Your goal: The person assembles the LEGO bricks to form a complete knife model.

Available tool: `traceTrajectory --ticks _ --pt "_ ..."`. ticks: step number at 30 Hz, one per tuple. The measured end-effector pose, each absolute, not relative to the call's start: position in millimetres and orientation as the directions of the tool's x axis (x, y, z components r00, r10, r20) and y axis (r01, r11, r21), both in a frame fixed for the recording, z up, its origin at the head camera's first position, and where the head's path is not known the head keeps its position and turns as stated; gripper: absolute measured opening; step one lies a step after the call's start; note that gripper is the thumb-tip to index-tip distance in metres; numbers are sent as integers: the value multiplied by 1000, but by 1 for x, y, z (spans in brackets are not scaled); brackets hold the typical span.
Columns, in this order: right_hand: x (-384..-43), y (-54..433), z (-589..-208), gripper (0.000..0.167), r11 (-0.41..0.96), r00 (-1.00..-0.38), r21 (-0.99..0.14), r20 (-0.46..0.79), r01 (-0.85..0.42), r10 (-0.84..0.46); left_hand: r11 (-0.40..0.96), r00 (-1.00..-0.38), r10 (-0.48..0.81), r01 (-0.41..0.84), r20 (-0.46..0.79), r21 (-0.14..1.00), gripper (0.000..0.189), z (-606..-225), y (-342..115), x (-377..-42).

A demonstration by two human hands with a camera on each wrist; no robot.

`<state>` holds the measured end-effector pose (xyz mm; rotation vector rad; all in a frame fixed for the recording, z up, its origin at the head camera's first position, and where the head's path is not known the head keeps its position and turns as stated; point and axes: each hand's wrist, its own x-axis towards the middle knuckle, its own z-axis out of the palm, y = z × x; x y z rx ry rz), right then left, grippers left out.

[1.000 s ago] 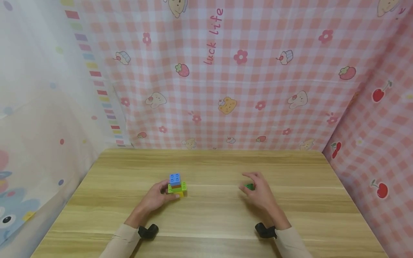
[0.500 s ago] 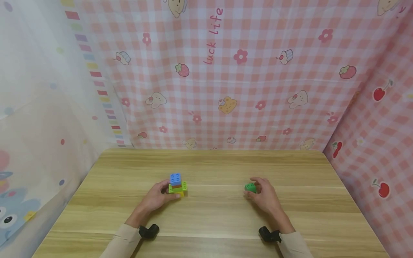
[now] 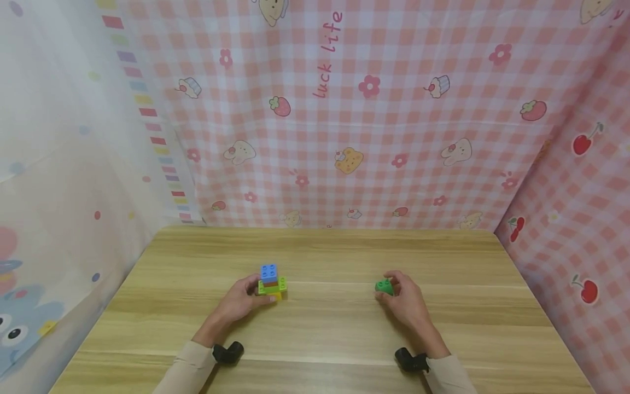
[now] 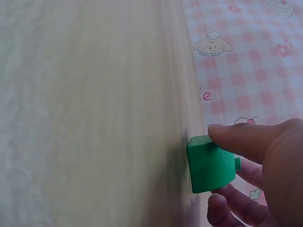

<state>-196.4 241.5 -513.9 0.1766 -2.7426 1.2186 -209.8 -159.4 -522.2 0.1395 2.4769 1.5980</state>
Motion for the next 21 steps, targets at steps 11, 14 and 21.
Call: traceTrajectory --ticks 11,14,21 --pt "-202 223 -502 40 614 -980 -765 179 -193 -84 421 -978 183 -14 -101 907 32 -523 -161 -210" --pt "-204 213 -496 36 599 -974 -769 201 -222 -103 414 -976 193 -8 -96 910 32 -523 -161 -210" --pt "-209 190 -482 34 569 -961 -775 227 -275 -155 402 -973 210 -1 -93 916 32 -522 -161 -209"
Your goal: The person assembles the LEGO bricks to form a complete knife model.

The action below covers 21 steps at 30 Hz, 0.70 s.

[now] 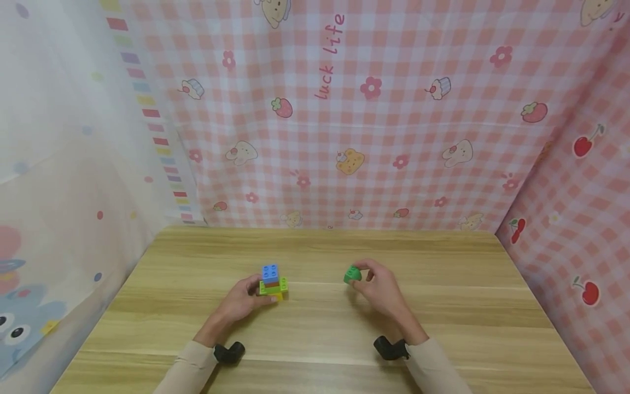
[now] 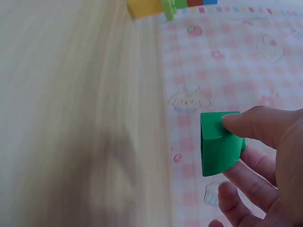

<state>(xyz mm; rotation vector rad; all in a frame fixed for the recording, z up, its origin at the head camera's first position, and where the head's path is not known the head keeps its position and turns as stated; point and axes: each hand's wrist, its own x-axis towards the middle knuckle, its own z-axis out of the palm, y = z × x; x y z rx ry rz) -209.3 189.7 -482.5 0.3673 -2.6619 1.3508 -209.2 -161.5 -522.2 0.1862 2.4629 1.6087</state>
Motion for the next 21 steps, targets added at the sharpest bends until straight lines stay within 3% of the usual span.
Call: traceTrajectory --ticks 21 --pt "-225 120 -438 33 475 -876 -750 299 -461 -379 400 -974 207 -6 -96 917 30 -526 -162 -211"
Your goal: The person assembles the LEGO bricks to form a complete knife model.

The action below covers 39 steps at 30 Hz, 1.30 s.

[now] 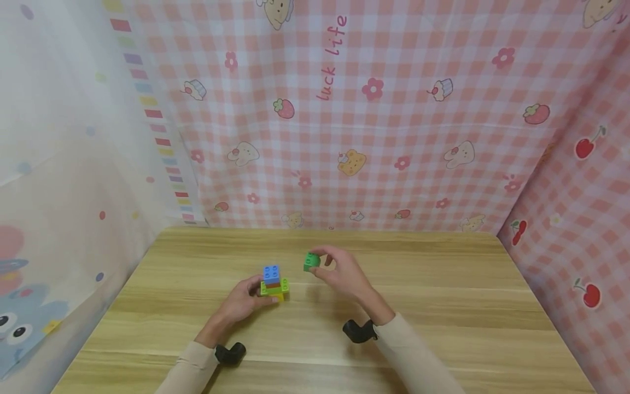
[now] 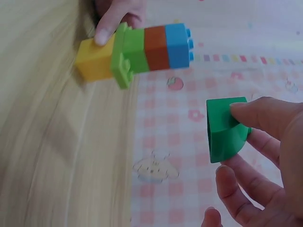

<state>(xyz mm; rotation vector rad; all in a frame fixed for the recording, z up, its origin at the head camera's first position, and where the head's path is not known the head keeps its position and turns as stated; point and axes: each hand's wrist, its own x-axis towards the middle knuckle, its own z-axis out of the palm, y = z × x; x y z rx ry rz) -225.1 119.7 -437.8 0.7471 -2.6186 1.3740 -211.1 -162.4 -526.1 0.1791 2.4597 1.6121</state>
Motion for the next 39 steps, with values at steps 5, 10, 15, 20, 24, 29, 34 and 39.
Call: traceTrajectory --ticks 5,10,15,20,24,29,34,39 --pt "-229 103 -433 33 435 -856 -754 326 -492 -401 405 -973 212 0 -94 914 31 -526 -163 -211" --pt "-231 87 -430 32 383 -843 -779 328 -497 -427 404 -973 210 -3 -96 915 32 -526 -163 -211" --pt "-233 71 -430 31 358 -826 -782 330 -511 -458 400 -974 207 -6 -97 916 34 -526 -163 -212" --pt "-236 60 -434 31 354 -813 -781 314 -515 -490 389 -973 210 -6 -95 921 34 -526 -163 -212" --pt "-236 54 -434 31 350 -811 -792 288 -501 -509 384 -972 218 6 -84 923 34 -526 -163 -212" --pt "-235 50 -436 32 354 -810 -795 268 -492 -522 383 -971 224 13 -79 924 35 -525 -163 -211" --pt "-235 47 -439 33 341 -795 -796 267 -501 -545 379 -972 224 15 -76 925 35 -525 -163 -211" --pt "-235 45 -438 34 339 -787 -793 263 -506 -559 380 -972 223 18 -73 925 36 -525 -162 -211"
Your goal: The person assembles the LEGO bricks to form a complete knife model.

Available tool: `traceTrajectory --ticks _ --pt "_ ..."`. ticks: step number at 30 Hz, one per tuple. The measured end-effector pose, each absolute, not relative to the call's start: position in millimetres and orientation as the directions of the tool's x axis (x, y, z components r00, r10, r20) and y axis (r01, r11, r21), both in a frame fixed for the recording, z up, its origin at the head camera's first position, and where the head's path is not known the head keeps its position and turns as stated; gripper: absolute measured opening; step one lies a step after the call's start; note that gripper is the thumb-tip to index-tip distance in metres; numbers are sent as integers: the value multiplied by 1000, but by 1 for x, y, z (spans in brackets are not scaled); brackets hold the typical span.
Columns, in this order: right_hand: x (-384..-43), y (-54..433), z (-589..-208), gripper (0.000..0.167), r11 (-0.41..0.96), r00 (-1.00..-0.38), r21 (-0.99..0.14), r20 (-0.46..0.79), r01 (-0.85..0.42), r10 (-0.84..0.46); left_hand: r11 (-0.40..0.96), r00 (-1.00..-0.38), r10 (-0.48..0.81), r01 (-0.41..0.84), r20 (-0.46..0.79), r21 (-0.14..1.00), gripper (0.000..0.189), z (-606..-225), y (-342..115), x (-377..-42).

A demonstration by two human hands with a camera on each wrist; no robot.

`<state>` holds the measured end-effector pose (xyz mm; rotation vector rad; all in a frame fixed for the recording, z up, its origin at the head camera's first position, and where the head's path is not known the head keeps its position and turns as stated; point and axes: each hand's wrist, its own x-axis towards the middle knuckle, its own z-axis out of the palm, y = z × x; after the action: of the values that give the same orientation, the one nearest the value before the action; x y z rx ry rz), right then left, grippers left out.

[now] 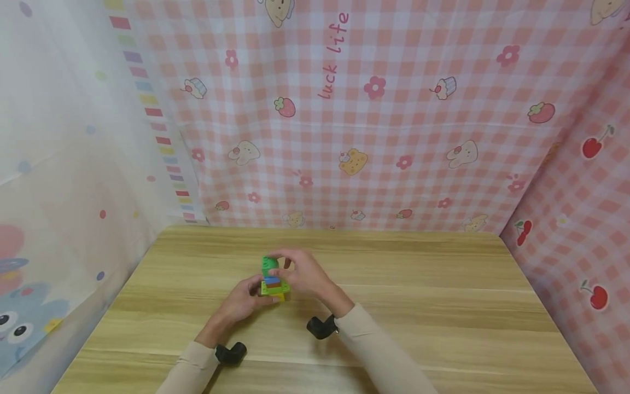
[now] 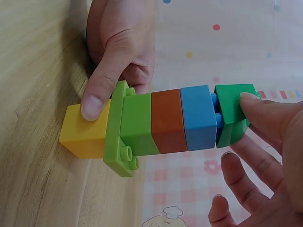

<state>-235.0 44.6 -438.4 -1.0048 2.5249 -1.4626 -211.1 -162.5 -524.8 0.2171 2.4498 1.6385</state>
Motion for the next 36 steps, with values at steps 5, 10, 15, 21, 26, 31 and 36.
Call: traceTrajectory --ticks 5,10,15,21,26,31,36 --pt "-234 45 -440 34 341 -780 -782 276 -522 -562 377 -973 218 9 -80 926 35 -524 -162 -210" --pt "-233 47 -441 35 341 -772 -762 309 -551 -556 381 -973 221 17 -72 925 35 -524 -161 -210" --pt "-233 48 -445 36 342 -763 -740 343 -579 -548 383 -972 221 16 -74 924 35 -524 -161 -210" --pt "-233 48 -447 36 341 -759 -730 365 -593 -540 387 -973 221 21 -70 922 35 -525 -162 -211" --pt "-234 49 -448 36 348 -749 -708 383 -614 -541 384 -974 215 15 -74 923 35 -525 -163 -212" --pt "-234 50 -449 37 333 -724 -685 417 -648 -550 395 -974 214 18 -73 918 35 -524 -163 -212" --pt "-236 50 -450 37 309 -694 -670 434 -675 -574 400 -974 212 17 -75 916 34 -524 -163 -212"
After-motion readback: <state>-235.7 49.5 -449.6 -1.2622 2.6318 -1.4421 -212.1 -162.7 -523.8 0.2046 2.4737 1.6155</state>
